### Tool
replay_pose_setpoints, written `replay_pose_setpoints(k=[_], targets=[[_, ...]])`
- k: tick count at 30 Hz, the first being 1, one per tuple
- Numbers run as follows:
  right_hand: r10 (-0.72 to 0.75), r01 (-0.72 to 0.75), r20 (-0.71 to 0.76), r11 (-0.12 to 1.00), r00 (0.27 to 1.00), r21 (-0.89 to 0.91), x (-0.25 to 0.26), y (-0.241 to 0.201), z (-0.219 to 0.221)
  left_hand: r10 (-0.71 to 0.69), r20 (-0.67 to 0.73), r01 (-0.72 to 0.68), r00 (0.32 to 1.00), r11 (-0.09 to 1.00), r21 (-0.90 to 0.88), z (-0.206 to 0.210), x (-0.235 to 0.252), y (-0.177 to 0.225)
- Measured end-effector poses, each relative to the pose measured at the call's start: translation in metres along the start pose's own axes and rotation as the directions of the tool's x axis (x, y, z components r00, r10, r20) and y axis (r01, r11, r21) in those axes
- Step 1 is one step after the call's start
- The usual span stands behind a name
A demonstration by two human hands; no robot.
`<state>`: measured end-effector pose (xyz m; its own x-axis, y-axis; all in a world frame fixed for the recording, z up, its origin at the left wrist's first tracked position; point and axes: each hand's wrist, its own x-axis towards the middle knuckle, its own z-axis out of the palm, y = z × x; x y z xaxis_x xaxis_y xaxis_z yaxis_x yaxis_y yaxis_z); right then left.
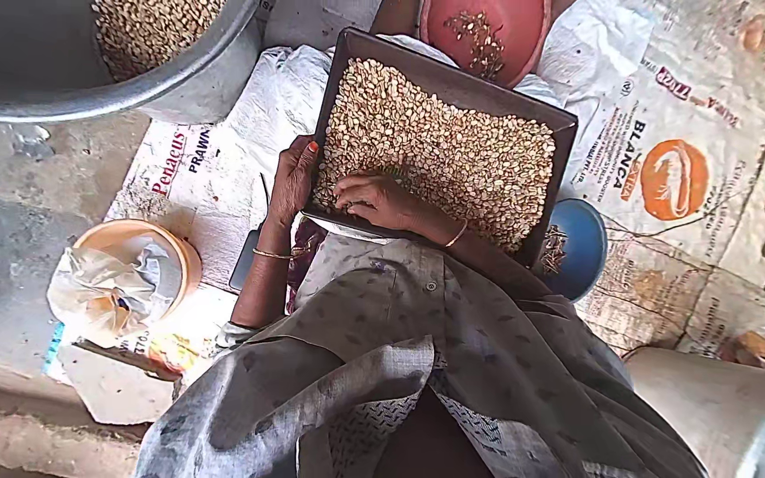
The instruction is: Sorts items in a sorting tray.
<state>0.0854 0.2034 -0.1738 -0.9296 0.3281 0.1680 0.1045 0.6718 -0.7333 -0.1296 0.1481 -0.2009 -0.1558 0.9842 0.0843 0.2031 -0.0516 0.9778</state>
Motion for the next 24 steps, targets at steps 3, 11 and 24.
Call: replay_pose_setpoints(k=[3, 11, 24], targets=[[-0.088, 0.091, 0.051, 0.994, 0.995, -0.056, -0.015, 0.016, 0.015, 0.005, 0.001, -0.005, 1.000, 1.000, -0.007, 0.000, -0.002, -0.001], [0.227, -0.313, -0.222, 0.792, 0.948, -0.524, -0.138, 0.024, -0.042, 0.033, 0.004, -0.032, 0.999, 0.999, -0.040, 0.002, 0.000, -0.001], [0.681, -0.779, -0.385, 0.500, 0.624, -0.379, -0.046, 0.041, -0.071, 0.051, -0.003, -0.050, 0.999, 0.989, 0.143, -0.001, 0.001, 0.001]])
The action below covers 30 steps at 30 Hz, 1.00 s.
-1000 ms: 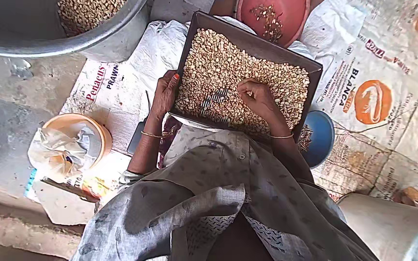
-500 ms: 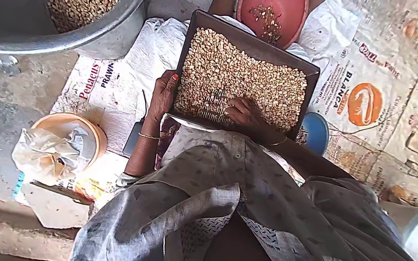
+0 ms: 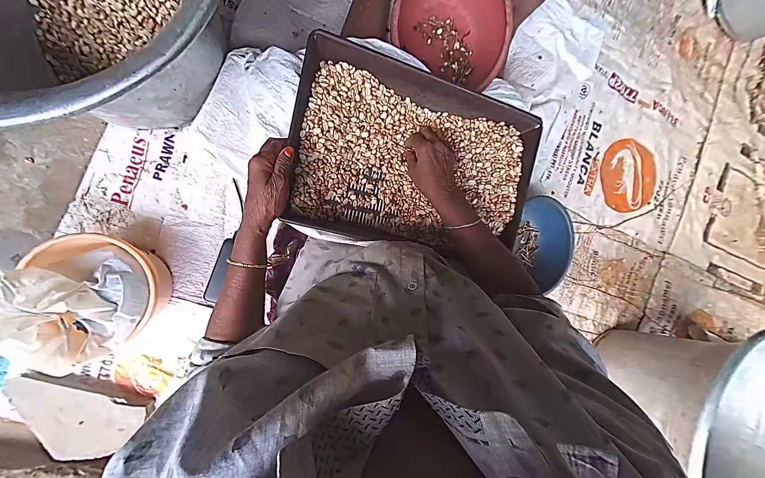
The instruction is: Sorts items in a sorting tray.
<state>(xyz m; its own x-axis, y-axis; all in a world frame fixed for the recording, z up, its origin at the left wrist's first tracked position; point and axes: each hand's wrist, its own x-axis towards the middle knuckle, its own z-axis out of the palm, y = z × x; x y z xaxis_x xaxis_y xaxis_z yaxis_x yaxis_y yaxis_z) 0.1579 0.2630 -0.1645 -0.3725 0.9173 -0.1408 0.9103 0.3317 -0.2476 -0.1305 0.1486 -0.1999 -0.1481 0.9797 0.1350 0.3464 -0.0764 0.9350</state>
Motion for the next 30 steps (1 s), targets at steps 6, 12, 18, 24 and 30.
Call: replay_pose_setpoints(k=[6, 12, 18, 24, 30], targets=[[-0.048, 0.040, 0.046, 0.985, 0.998, 0.167, -0.011, 0.006, -0.002, 0.001, 0.004, -0.001, 1.000, 1.000, -0.019, 0.000, 0.000, -0.002], [0.139, 0.090, -0.365, 0.833, 0.920, 0.546, -0.054, 0.051, -0.031, -0.011, 0.005, 0.011, 1.000, 0.999, -0.053, -0.001, 0.000, -0.002], [0.452, -0.129, -0.685, 0.874, 0.572, 0.469, -0.131, 0.133, -0.077, -0.058, 0.003, 0.058, 0.998, 0.995, -0.076, 0.000, 0.001, 0.001], [0.398, 0.063, -0.508, 0.737, 0.764, 0.673, -0.150, 0.104, -0.080, -0.096, 0.006, 0.096, 0.995, 0.991, -0.088, 0.001, 0.000, 0.004], [0.013, -0.028, 0.028, 0.721, 1.000, 0.692, -0.111, 0.036, -0.018, -0.096, 0.007, 0.096, 0.995, 0.991, -0.095, 0.001, -0.001, 0.001]])
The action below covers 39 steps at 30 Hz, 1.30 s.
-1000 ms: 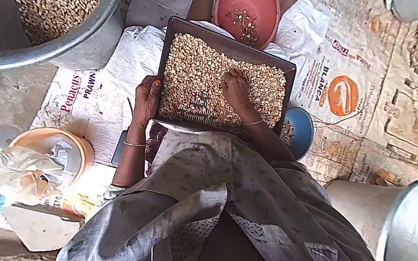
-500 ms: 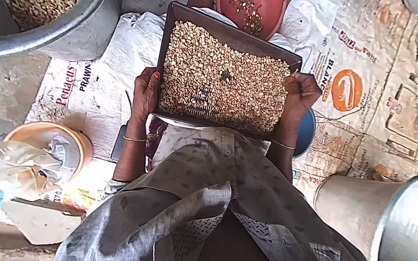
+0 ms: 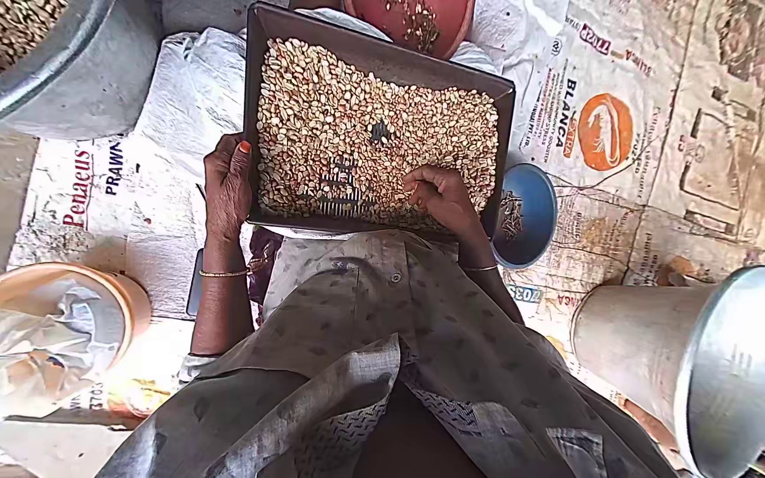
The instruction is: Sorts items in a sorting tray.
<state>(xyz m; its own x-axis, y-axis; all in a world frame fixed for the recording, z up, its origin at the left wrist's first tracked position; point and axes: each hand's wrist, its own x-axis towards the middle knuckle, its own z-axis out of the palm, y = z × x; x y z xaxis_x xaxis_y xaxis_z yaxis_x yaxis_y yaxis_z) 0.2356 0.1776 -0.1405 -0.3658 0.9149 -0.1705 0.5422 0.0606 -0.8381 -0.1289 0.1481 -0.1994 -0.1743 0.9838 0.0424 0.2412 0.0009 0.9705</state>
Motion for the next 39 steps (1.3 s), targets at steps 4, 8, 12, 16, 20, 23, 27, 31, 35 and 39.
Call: replay_pose_setpoints(k=[4, 8, 12, 16, 20, 23, 27, 31, 35, 39], targets=[[-0.031, 0.033, 0.014, 0.981, 0.999, -0.192, 0.006, 0.010, 0.009, 0.004, 0.004, -0.004, 1.000, 1.000, -0.018, -0.001, 0.001, -0.003], [-0.130, 0.155, 0.092, 0.919, 0.987, -0.364, 0.003, 0.019, 0.007, -0.003, 0.007, 0.003, 1.000, 1.000, -0.010, 0.000, 0.001, -0.001], [-0.136, 0.176, 0.118, 0.863, 0.984, -0.473, -0.002, 0.016, 0.013, -0.001, 0.001, 0.001, 1.000, 1.000, -0.010, 0.000, -0.001, 0.000], [-0.167, 0.171, 0.049, 0.887, 0.985, -0.429, -0.003, 0.020, 0.014, -0.007, -0.002, 0.007, 1.000, 1.000, -0.005, 0.001, -0.001, 0.002], [-0.236, 0.252, 0.086, 0.909, 0.968, -0.331, -0.007, 0.025, 0.015, -0.010, 0.002, 0.010, 1.000, 1.000, 0.002, 0.000, 0.000, 0.001], [-0.197, 0.259, 0.180, 0.854, 0.964, -0.451, -0.011, 0.022, 0.019, -0.013, -0.004, 0.013, 1.000, 1.000, 0.010, 0.001, 0.000, 0.001], [-0.175, 0.230, 0.162, 0.863, 0.971, -0.450, -0.008, 0.019, 0.018, -0.006, -0.006, 0.006, 1.000, 1.000, 0.005, 0.001, 0.000, 0.002], [-0.163, 0.154, -0.022, 0.963, 0.986, -0.219, -0.005, 0.029, 0.015, -0.010, 0.002, 0.010, 1.000, 1.000, -0.011, -0.001, 0.000, -0.001], [-0.104, 0.105, -0.124, 0.994, 0.987, 0.007, -0.010, 0.025, 0.012, -0.009, 0.004, 0.009, 1.000, 1.000, -0.015, -0.001, 0.001, 0.000], [-0.074, 0.083, -0.143, 0.995, 0.987, 0.058, -0.013, 0.022, 0.011, 0.001, 0.004, -0.001, 1.000, 1.000, -0.015, 0.000, 0.001, -0.002]])
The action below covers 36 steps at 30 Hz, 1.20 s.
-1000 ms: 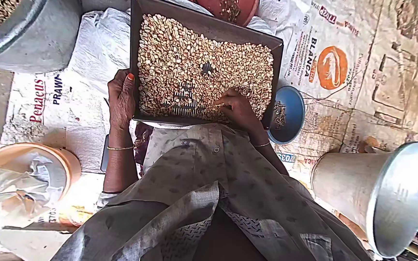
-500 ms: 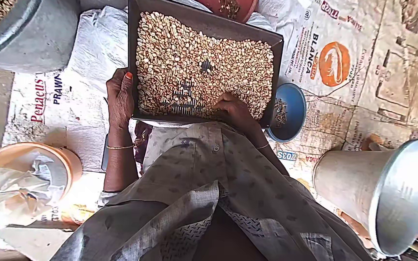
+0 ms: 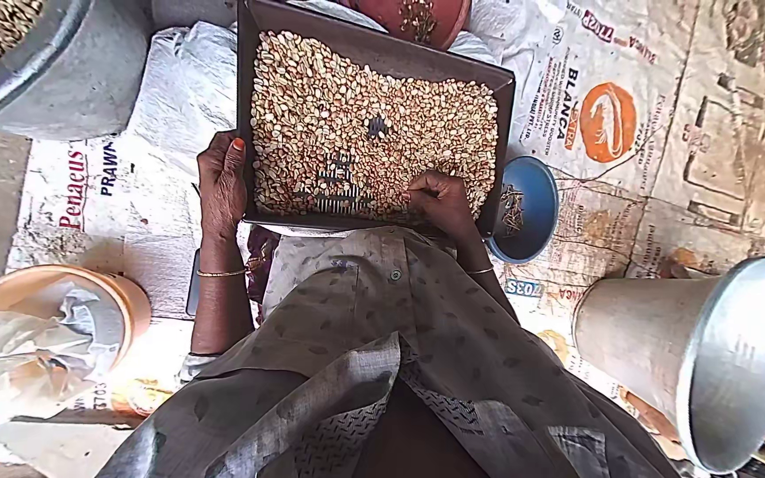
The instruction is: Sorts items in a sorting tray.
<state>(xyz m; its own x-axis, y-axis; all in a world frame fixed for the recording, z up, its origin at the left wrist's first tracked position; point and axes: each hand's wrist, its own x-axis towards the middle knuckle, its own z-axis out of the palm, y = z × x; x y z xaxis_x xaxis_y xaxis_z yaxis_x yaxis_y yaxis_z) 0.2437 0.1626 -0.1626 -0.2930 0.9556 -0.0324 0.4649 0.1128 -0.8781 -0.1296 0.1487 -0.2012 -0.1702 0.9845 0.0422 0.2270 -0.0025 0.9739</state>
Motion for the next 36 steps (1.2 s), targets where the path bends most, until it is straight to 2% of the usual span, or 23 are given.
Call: replay_pose_setpoints(k=[4, 8, 9, 12, 14, 16, 18, 21, 24, 36], targets=[[-0.016, 0.018, 0.036, 0.997, 0.999, -0.069, 0.000, -0.002, 0.001, 0.004, 0.003, -0.004, 1.000, 1.000, 0.001, 0.000, 0.000, 0.000], [-0.027, 0.062, 0.199, 0.984, 0.980, -0.169, 0.011, -0.005, -0.008, 0.001, -0.002, -0.001, 1.000, 1.000, 0.002, 0.000, 0.001, 0.000], [-0.035, 0.064, 0.188, 0.986, 0.982, -0.152, 0.017, -0.009, -0.012, 0.002, 0.001, -0.002, 1.000, 1.000, 0.005, -0.001, 0.001, 0.000], [-0.140, 0.151, -0.149, 0.986, 0.979, 0.065, 0.047, -0.024, -0.030, 0.014, 0.009, -0.014, 1.000, 1.000, -0.002, -0.001, 0.000, 0.001], [-0.202, 0.218, -0.156, 0.972, 0.967, 0.094, 0.063, -0.031, -0.043, 0.020, 0.008, -0.020, 1.000, 1.000, -0.005, 0.000, -0.001, 0.001], [-0.205, 0.204, -0.061, 0.979, 0.977, -0.013, 0.060, -0.034, -0.035, 0.023, 0.004, -0.023, 1.000, 1.000, -0.001, -0.002, 0.000, 0.001], [-0.183, 0.203, 0.144, 0.969, 0.973, -0.141, 0.045, -0.026, -0.019, 0.017, 0.005, -0.017, 1.000, 1.000, 0.004, -0.001, 0.001, 0.000], [-0.062, 0.237, 0.351, 0.845, 0.934, -0.480, 0.028, -0.013, -0.006, 0.021, 0.006, -0.021, 1.000, 1.000, 0.003, -0.001, 0.000, -0.001], [-0.039, 0.238, 0.339, 0.786, 0.940, -0.570, 0.018, -0.006, -0.001, 0.033, 0.009, -0.033, 0.999, 0.999, 0.000, -0.001, 0.000, -0.001], [-0.141, 0.277, 0.261, 0.739, 0.955, -0.614, 0.012, 0.006, 0.011, -0.006, -0.002, 0.006, 1.000, 1.000, 0.013, 0.000, -0.001, 0.003]])
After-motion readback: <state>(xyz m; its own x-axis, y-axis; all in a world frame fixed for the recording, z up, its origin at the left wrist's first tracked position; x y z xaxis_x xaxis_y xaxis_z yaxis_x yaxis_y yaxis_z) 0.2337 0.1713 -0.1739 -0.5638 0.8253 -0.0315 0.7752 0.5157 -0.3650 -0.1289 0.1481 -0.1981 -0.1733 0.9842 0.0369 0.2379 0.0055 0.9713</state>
